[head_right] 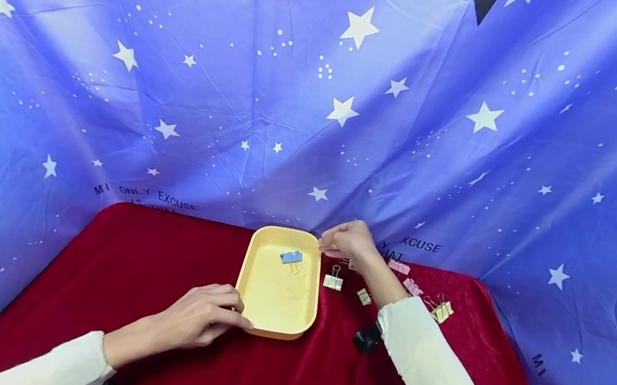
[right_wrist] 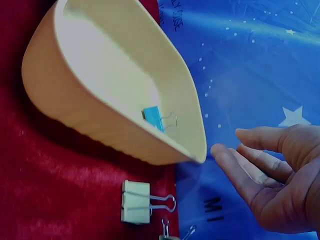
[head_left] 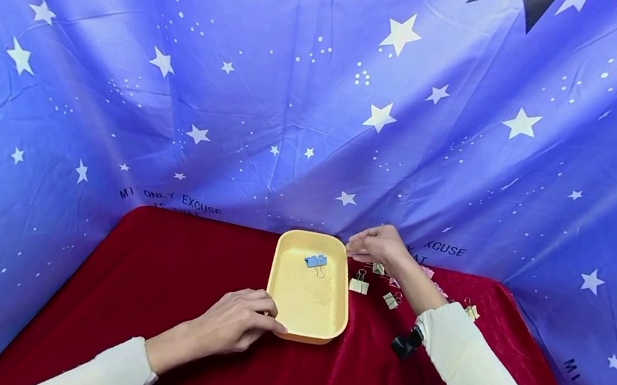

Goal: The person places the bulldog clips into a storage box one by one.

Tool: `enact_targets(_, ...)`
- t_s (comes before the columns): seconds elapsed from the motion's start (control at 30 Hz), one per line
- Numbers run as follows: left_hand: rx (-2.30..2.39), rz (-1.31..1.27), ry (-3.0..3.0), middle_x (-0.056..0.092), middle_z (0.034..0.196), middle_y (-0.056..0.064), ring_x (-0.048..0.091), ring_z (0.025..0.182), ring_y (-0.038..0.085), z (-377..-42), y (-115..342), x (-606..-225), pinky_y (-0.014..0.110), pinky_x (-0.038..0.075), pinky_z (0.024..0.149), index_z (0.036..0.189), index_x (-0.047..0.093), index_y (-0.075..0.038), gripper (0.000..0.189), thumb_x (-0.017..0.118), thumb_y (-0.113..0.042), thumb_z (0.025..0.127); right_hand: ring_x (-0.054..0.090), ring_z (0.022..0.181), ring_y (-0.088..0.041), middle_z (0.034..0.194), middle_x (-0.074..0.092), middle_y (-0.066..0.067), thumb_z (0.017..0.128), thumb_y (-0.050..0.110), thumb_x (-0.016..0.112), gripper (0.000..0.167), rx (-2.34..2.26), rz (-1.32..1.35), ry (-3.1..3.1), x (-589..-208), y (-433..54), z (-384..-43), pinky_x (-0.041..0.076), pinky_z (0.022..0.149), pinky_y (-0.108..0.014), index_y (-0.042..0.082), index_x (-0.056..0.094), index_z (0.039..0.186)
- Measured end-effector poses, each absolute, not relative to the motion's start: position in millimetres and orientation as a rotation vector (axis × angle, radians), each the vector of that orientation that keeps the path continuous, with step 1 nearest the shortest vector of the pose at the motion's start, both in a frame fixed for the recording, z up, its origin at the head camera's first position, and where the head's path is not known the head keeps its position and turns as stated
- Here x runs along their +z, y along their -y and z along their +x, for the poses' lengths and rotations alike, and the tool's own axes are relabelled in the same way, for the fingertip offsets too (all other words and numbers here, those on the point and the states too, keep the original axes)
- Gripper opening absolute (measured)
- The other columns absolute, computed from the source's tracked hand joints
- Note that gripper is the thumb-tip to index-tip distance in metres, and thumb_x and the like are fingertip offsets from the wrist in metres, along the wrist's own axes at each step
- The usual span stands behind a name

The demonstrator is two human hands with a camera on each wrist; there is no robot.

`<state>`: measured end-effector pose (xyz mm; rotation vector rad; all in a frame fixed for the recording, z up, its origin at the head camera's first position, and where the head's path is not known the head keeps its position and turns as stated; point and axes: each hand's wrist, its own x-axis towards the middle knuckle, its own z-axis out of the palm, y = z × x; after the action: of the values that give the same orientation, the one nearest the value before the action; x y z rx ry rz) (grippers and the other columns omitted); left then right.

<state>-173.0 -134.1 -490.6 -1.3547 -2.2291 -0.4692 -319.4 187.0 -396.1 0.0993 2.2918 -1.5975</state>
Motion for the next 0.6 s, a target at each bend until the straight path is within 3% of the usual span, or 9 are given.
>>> enact_targets(0.23,-0.462,-1.354,2.221,0.071,0.097,-0.011,0.065,0.095,0.009,-172,134,-490,0.022,0.055,0.085,0.107,0.089,-0.031,0.039,0.084,0.001,0.084,0.084,0.094,-0.022,0.119,0.083,-0.028,0.097,-0.005,0.078,0.032,-1.461,0.047,-2.44,-405,-200,-317,0.065,0.105,-0.045,-0.016,0.073,0.127)
enact_targets(0.47,-0.463,-1.351,2.216,0.071,0.096,-0.011,0.065,0.096,0.008,-172,134,-489,0.022,0.056,0.085,0.107,0.089,-0.031,0.04,0.085,0.001,0.084,0.084,0.086,-0.024,0.093,0.086,-0.015,0.093,0.004,0.086,0.02,-1.244,0.039,-2.651,-420,-210,-313,0.068,0.076,-0.031,-0.007,0.083,0.109)
enact_targets(0.6,-0.467,-1.352,2.22,0.071,0.096,-0.011,0.065,0.096,0.008,-172,133,-489,0.022,0.056,0.086,0.107,0.089,-0.031,0.039,0.085,0.001,0.084,0.082,0.083,-0.025,0.088,0.086,-0.011,0.089,0.01,0.091,0.017,-1.061,-0.014,-2.748,-426,-214,-311,0.064,0.071,-0.03,-0.001,0.085,0.101)
